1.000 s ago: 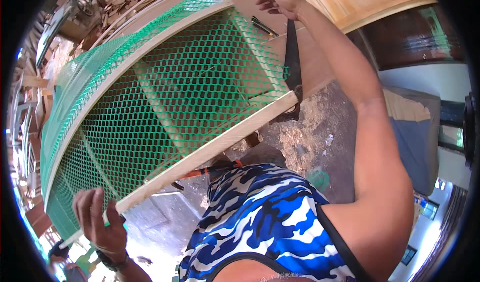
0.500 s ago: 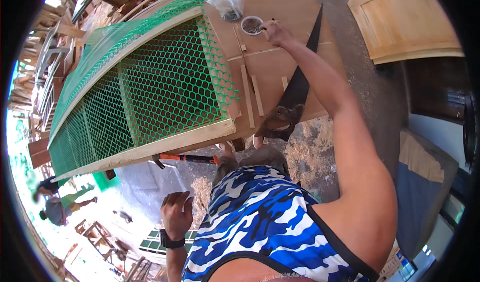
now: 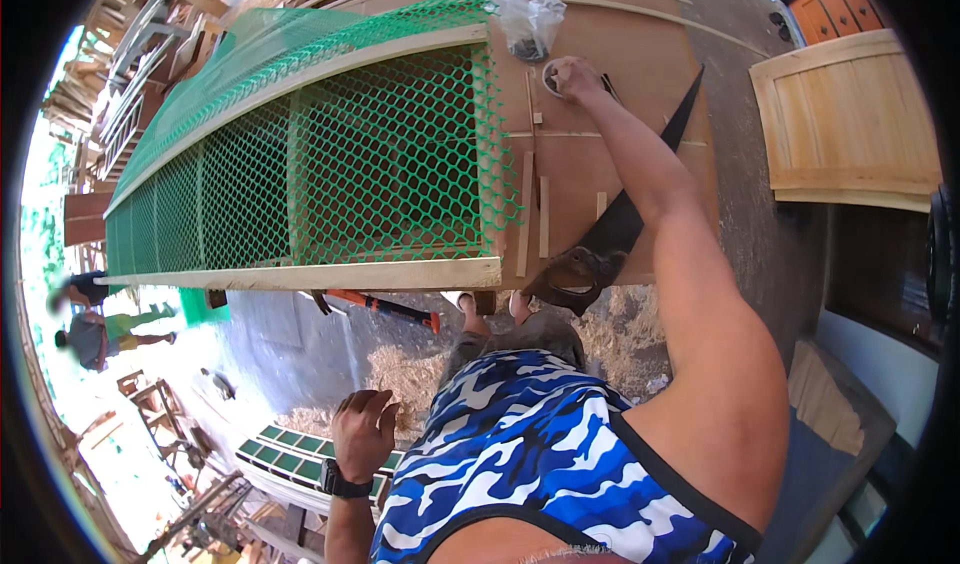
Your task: Assembling a wooden structure with green wire mesh using a hammer, nails, and a handsaw.
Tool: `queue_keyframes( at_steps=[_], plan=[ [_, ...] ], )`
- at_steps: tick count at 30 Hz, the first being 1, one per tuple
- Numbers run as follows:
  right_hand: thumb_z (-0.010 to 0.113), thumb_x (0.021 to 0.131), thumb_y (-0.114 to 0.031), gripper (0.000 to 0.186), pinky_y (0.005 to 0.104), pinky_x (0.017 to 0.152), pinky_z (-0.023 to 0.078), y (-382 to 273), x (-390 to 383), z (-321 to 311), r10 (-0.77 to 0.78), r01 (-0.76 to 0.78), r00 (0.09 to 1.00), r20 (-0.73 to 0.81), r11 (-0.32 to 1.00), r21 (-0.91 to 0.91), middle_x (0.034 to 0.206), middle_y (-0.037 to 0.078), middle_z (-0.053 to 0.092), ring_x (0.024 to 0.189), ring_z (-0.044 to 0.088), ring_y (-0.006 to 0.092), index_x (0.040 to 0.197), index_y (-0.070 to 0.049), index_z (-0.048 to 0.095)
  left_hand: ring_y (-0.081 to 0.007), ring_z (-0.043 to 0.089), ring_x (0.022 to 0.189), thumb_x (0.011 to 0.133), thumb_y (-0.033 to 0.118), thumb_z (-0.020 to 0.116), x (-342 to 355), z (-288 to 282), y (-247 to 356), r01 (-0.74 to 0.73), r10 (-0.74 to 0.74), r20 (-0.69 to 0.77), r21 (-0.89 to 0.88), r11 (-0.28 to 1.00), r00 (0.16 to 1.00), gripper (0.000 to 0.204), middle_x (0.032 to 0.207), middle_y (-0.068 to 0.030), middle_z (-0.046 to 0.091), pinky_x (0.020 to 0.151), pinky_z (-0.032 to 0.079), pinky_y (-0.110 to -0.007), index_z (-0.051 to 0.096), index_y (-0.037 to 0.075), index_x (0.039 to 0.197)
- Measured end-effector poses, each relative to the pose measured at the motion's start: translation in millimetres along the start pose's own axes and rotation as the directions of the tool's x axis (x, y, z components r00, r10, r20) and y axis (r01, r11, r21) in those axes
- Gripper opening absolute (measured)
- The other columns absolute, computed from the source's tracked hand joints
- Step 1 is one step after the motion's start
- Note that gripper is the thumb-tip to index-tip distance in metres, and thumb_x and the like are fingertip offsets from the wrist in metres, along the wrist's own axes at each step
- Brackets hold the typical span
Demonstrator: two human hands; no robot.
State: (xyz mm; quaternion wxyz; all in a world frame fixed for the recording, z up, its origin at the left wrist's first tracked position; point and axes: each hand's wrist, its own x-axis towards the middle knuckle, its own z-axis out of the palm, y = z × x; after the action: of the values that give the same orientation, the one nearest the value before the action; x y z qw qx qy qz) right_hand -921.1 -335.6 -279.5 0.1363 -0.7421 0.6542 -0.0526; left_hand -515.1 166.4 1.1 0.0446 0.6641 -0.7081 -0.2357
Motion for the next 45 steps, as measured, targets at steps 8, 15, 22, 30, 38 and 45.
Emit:
queue_keyframes(
  at_steps=[8,15,22,30,38,45],
  plan=[
    [0.057,0.091,-0.021,0.024,0.0465,0.092,0.054,-2,-1,-16,-0.034,0.042,0.995,0.098,0.996,-0.080,0.120,0.014,0.069,0.109,0.067,0.0362,0.108,-0.014,0.074,-0.0370,0.066,0.084,0.085,0.011,0.071,7,-6,11,-0.020,0.020,0.023,0.008,1.000,1.000,0.017,0.094,-0.0159,0.070,0.076,0.053,-0.046,0.071,0.004,0.101],
    [0.058,0.093,-0.022,0.024,0.0457,0.094,0.052,9,-7,-25,0.017,-0.018,1.000,0.017,1.000,0.026,0.120,0.014,0.069,0.111,0.066,0.0363,0.112,-0.016,0.070,-0.0346,0.067,0.085,0.084,0.011,0.071,53,-16,28,-0.188,0.187,0.052,0.011,0.982,0.981,0.019,0.093,-0.0142,0.070,0.077,0.053,-0.044,0.071,0.004,0.101],
    [0.057,0.094,-0.022,0.024,0.0454,0.093,0.053,10,-10,-31,-0.175,0.190,0.975,0.135,0.976,-0.106,0.120,0.016,0.068,0.111,0.065,0.0373,0.114,-0.014,0.067,-0.0331,0.067,0.084,0.082,0.011,0.074,90,-15,47,-0.338,0.336,0.058,0.023,0.941,0.940,0.021,0.094,-0.0128,0.069,0.077,0.053,-0.043,0.071,0.005,0.102],
    [0.058,0.089,-0.014,0.026,0.0456,0.087,0.055,23,9,-2,-0.080,0.086,0.988,0.130,0.996,-0.037,0.120,0.017,0.068,0.105,0.067,0.0390,0.113,-0.013,0.066,-0.0317,0.066,0.084,0.081,0.012,0.075,90,4,53,-0.402,0.404,0.098,-0.032,0.915,0.910,0.022,0.094,-0.0112,0.069,0.078,0.053,-0.042,0.070,0.005,0.102],
    [0.058,0.090,-0.017,0.026,0.0451,0.092,0.053,23,-15,-29,-0.105,0.104,0.993,0.057,0.994,0.032,0.113,0.020,0.070,0.109,0.066,0.0383,0.113,-0.008,0.067,-0.0307,0.066,0.088,0.080,0.010,0.073,95,5,60,-0.460,0.458,0.143,-0.023,0.888,0.877,0.026,0.097,-0.0109,0.067,0.080,0.053,-0.043,0.068,0.005,0.105],
    [0.060,0.088,-0.018,0.025,0.0453,0.090,0.054,28,-20,-27,-0.093,0.105,0.993,-0.076,0.980,0.167,0.107,0.021,0.071,0.103,0.068,0.0381,0.107,-0.007,0.070,-0.0314,0.066,0.091,0.081,0.010,0.072,108,9,81,-0.502,0.498,0.143,-0.003,0.865,0.855,0.026,0.100,-0.0107,0.065,0.084,0.053,-0.043,0.068,0.006,0.107]
  ],
)
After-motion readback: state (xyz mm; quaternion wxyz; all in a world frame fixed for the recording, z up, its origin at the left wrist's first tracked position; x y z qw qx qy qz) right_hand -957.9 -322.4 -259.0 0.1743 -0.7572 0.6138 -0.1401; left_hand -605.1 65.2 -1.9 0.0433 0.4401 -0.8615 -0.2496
